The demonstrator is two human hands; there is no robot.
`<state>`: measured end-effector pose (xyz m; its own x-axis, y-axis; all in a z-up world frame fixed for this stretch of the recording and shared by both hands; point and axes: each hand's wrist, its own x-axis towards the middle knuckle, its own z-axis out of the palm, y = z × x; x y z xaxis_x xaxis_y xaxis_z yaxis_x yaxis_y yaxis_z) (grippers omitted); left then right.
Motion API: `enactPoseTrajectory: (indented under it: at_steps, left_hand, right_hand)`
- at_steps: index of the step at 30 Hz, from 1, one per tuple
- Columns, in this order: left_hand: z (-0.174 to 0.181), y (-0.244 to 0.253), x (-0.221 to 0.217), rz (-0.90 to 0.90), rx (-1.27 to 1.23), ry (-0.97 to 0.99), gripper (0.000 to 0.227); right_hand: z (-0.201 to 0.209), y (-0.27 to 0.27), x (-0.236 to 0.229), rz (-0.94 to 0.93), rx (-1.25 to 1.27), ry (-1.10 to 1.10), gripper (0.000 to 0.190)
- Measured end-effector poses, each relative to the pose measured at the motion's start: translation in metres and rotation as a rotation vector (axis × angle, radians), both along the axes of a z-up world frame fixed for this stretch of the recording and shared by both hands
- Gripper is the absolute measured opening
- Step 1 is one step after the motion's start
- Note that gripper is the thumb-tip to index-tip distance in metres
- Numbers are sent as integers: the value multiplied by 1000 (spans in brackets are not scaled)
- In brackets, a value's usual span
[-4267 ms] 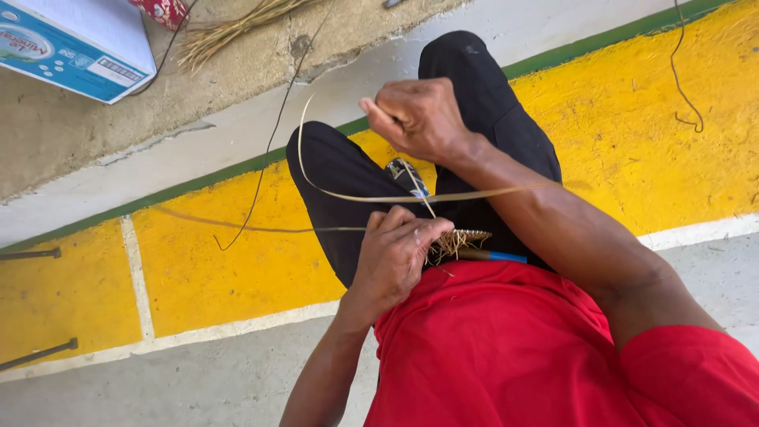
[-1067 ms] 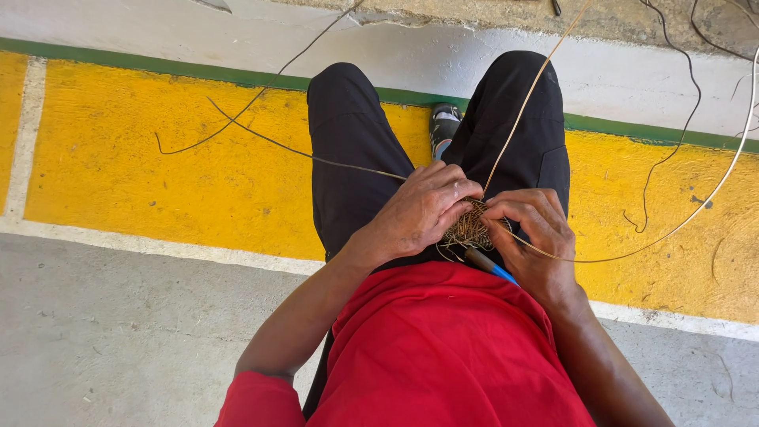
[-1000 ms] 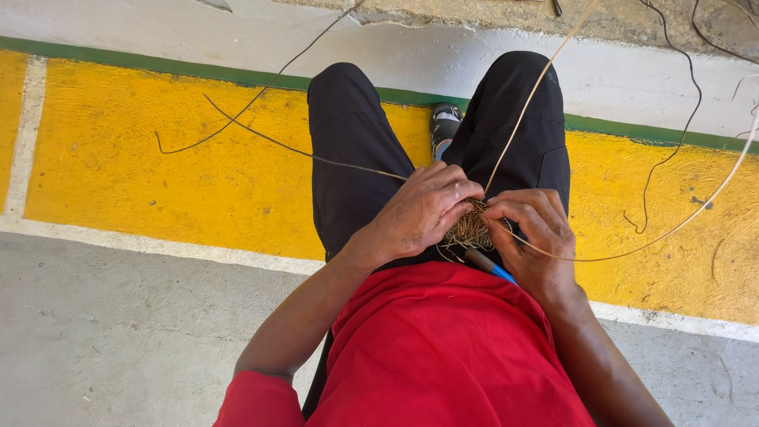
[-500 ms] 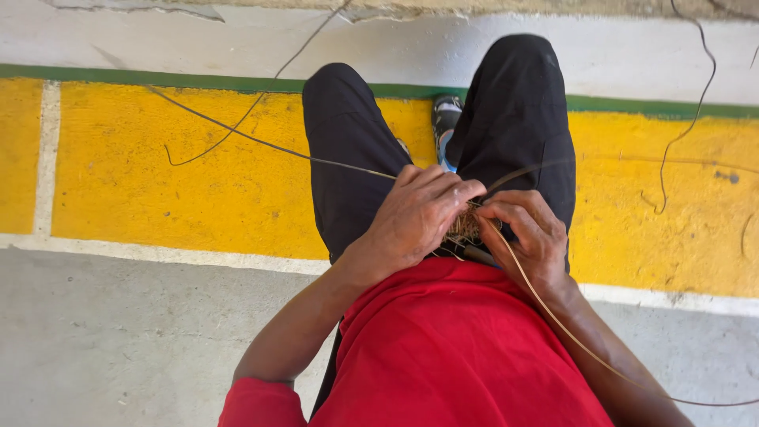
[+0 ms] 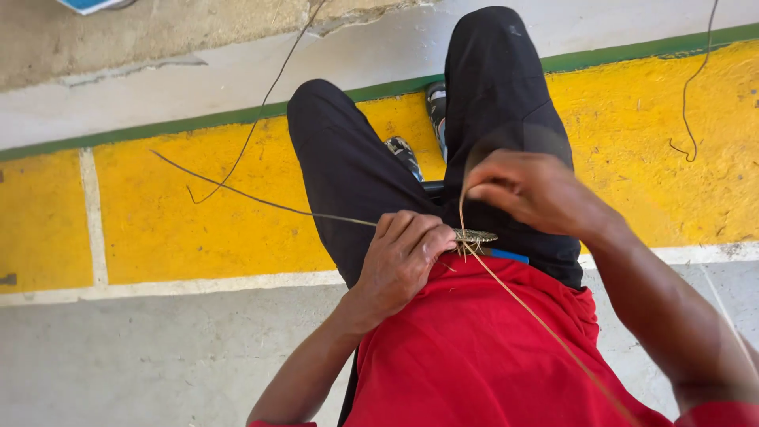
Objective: Weaving a circular object using dried plant fibers and a small pick tool.
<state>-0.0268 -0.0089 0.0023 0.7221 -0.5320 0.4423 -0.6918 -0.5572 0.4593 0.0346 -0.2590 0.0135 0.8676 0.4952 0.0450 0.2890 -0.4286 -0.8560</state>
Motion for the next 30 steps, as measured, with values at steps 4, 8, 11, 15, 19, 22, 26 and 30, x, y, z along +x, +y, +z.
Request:
enactPoseTrajectory:
  at_steps: [4, 8, 11, 15, 19, 22, 26, 30]
  left_hand:
    - [-4, -3, 2, 4, -42, -22, 20]
    - [-1, -2, -1, -2, -18, -63, 22]
    - [-8, -1, 2, 18, -47, -52, 18]
    - [-7, -7, 7, -51, -27, -44, 17]
    - [-5, -13, 13, -5, -41, 39, 15]
    - [6, -9, 34, 11, -80, 128, 16]
    - [5, -3, 43, -37, -105, 230, 17]
    - [9, -6, 40, -48, -75, 176, 17]
  right_hand:
    - [13, 14, 19, 305, -93, 133, 22]
    - [25, 22, 21, 532, -238, 271, 23]
    - [18, 24, 22, 478, -267, 357, 22]
    - [-29, -1, 66, 334, 86, 27, 16]
    - [-30, -13, 120, -291, 355, 62, 15]
    - [-25, -13, 91, -337, 214, 165, 15]
    - [-17, 4, 9, -17, 168, 387, 18]
    - [-22, 22, -27, -83, 304, -37, 15]
